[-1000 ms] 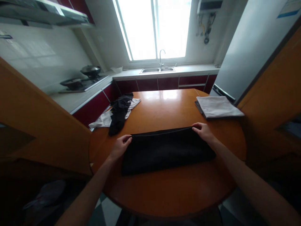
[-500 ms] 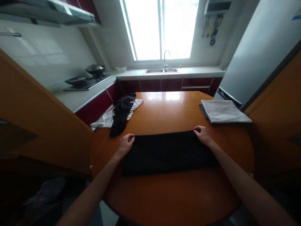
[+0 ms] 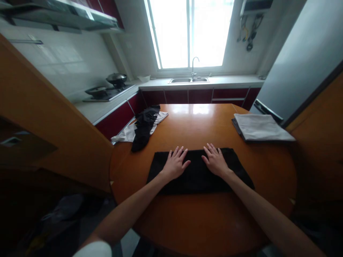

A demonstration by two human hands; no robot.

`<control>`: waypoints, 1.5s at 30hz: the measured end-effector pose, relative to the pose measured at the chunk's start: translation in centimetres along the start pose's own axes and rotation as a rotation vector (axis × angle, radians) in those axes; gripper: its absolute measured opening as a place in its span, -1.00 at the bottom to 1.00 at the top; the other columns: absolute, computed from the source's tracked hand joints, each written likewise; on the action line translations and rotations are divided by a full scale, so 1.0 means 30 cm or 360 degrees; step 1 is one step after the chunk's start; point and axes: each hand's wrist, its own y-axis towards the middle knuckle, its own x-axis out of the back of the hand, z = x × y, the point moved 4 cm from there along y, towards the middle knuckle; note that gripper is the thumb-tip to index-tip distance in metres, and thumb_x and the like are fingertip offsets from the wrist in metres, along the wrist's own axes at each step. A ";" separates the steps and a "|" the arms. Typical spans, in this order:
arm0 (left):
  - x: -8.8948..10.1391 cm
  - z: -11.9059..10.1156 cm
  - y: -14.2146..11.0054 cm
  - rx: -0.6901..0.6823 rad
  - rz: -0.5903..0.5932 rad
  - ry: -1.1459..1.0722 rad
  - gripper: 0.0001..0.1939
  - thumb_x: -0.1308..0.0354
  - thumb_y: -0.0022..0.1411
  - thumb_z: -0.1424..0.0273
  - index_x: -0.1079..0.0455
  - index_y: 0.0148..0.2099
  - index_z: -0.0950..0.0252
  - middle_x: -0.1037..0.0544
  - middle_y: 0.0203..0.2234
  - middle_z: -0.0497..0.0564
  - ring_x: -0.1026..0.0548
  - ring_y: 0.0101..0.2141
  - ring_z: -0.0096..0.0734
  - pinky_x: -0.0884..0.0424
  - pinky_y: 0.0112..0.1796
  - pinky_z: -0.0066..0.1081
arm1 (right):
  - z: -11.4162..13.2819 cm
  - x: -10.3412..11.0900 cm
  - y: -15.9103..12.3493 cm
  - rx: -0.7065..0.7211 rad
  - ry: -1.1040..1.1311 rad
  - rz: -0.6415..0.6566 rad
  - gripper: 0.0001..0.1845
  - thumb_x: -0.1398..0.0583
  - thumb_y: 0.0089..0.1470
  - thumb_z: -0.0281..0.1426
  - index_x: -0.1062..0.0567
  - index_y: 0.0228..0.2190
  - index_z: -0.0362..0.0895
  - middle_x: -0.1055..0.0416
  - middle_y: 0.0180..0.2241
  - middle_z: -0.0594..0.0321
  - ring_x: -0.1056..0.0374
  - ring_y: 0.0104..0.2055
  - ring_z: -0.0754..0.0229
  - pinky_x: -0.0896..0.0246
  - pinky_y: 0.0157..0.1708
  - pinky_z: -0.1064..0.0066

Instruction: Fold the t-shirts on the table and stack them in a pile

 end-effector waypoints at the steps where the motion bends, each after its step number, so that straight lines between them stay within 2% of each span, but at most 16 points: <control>1: -0.025 -0.004 0.000 0.0018 0.0033 0.0029 -0.38 0.09 0.46 0.06 -0.12 0.42 0.23 -0.14 0.39 0.12 -0.02 0.39 0.01 0.03 0.30 0.11 | 0.005 -0.020 -0.005 -0.0012 -0.0007 0.0040 -0.38 0.06 0.36 -0.16 -0.24 0.30 -0.22 -0.05 0.39 0.00 0.13 0.44 -0.04 0.30 0.36 -0.03; 4: -0.071 0.012 -0.006 0.0031 0.0065 0.0068 -0.36 0.11 0.46 0.03 -0.09 0.44 0.18 -0.07 0.42 0.09 0.03 0.40 -0.02 0.08 0.32 0.11 | 0.007 -0.046 -0.015 -0.0027 -0.0006 0.0089 -0.35 0.06 0.36 -0.13 -0.21 0.32 -0.22 -0.03 0.39 -0.01 0.15 0.45 -0.01 0.37 0.38 -0.01; 9: -0.079 0.035 -0.008 0.0016 0.0044 0.0063 -0.36 0.13 0.45 0.01 -0.06 0.46 0.13 -0.05 0.42 0.04 0.06 0.41 -0.06 0.11 0.33 0.07 | -0.020 -0.034 -0.014 -0.0057 -0.0005 0.0079 -0.30 0.11 0.37 -0.06 -0.17 0.34 -0.20 0.03 0.41 0.00 0.21 0.47 0.03 0.42 0.39 0.00; 14: -0.080 0.037 -0.005 0.0011 0.0002 0.0024 -0.37 0.12 0.45 0.03 -0.05 0.46 0.09 -0.07 0.42 0.04 0.03 0.40 -0.04 0.10 0.32 0.07 | -0.168 -0.008 -0.027 -0.0299 -0.0076 0.0121 -0.25 0.18 0.37 -0.02 -0.09 0.37 -0.22 0.12 0.43 -0.01 0.28 0.48 -0.01 0.52 0.37 -0.14; 17: -0.084 0.040 -0.003 0.0012 -0.0013 0.0016 -0.38 0.11 0.45 0.04 -0.05 0.46 0.08 -0.08 0.41 0.04 0.02 0.40 -0.03 0.11 0.32 0.08 | -0.253 0.009 -0.040 -0.0413 -0.0088 0.0139 -0.25 0.20 0.38 -0.02 -0.06 0.38 -0.20 0.17 0.44 0.03 0.30 0.48 0.00 0.47 0.37 -0.16; 20: -0.076 0.041 -0.001 0.0022 0.0000 0.0008 -0.38 0.10 0.45 0.05 -0.07 0.45 0.10 -0.08 0.41 0.05 0.01 0.40 -0.04 0.09 0.32 0.08 | -0.280 0.021 -0.042 -0.0442 -0.0065 0.0173 -0.26 0.20 0.38 -0.02 -0.05 0.39 -0.18 0.18 0.45 0.03 0.29 0.48 0.01 0.36 0.37 -0.12; 24: -0.031 0.015 -0.007 0.0033 -0.0023 0.0024 -0.38 0.11 0.46 0.06 -0.09 0.45 0.18 -0.07 0.41 0.12 0.03 0.40 -0.03 0.11 0.31 0.14 | -0.225 0.057 -0.046 -0.0445 -0.0099 0.0073 -0.28 0.17 0.38 -0.07 -0.06 0.38 -0.22 0.19 0.44 -0.04 0.31 0.48 -0.05 0.44 0.35 -0.22; 28: 0.001 -0.068 -0.032 -0.0119 -0.0110 0.0021 -0.36 0.13 0.46 0.02 -0.04 0.46 0.13 -0.04 0.43 0.07 0.08 0.41 -0.07 0.17 0.33 0.13 | -0.068 0.081 -0.080 -0.0191 -0.0068 -0.0140 -0.33 0.14 0.38 -0.14 -0.09 0.37 -0.21 0.18 0.44 0.01 0.33 0.48 0.00 0.47 0.37 -0.13; 32: -0.045 -0.123 -0.063 -0.0202 0.0027 -0.0019 -0.32 0.09 0.43 -0.04 -0.04 0.46 0.10 -0.02 0.43 0.09 0.08 0.41 0.00 0.09 0.31 0.16 | 0.062 0.031 -0.131 0.0018 0.0066 0.0007 -0.34 0.08 0.36 -0.13 -0.13 0.37 -0.12 0.12 0.43 0.05 0.25 0.48 0.00 0.38 0.37 -0.09; 35: -0.069 -0.120 -0.074 -0.0192 0.0042 -0.0016 -0.33 0.07 0.42 -0.02 -0.04 0.46 0.10 -0.02 0.43 0.09 0.06 0.41 0.01 0.08 0.31 0.16 | 0.082 0.009 -0.149 0.0020 0.0113 0.0052 -0.35 0.04 0.35 -0.14 -0.17 0.35 -0.12 0.09 0.42 0.03 0.21 0.47 -0.02 0.37 0.37 -0.10; 38: -0.067 -0.107 -0.072 -0.0171 -0.0001 -0.0012 -0.32 0.09 0.44 -0.01 0.00 0.47 0.10 -0.02 0.43 0.08 0.07 0.41 -0.02 0.08 0.31 0.14 | 0.070 0.021 -0.150 -0.0009 0.0152 -0.0029 -0.35 0.06 0.36 -0.15 -0.16 0.35 -0.16 0.09 0.43 0.03 0.23 0.47 0.01 0.35 0.38 -0.05; 45: -0.074 -0.095 -0.062 -0.0178 0.0045 -0.0018 -0.36 0.07 0.44 0.01 -0.07 0.45 0.10 -0.03 0.43 0.09 0.04 0.40 0.02 0.05 0.29 0.20 | 0.068 0.016 -0.149 -0.0052 0.0158 0.0014 -0.38 0.03 0.35 -0.15 -0.22 0.33 -0.15 0.06 0.41 0.01 0.20 0.47 -0.01 0.33 0.38 -0.08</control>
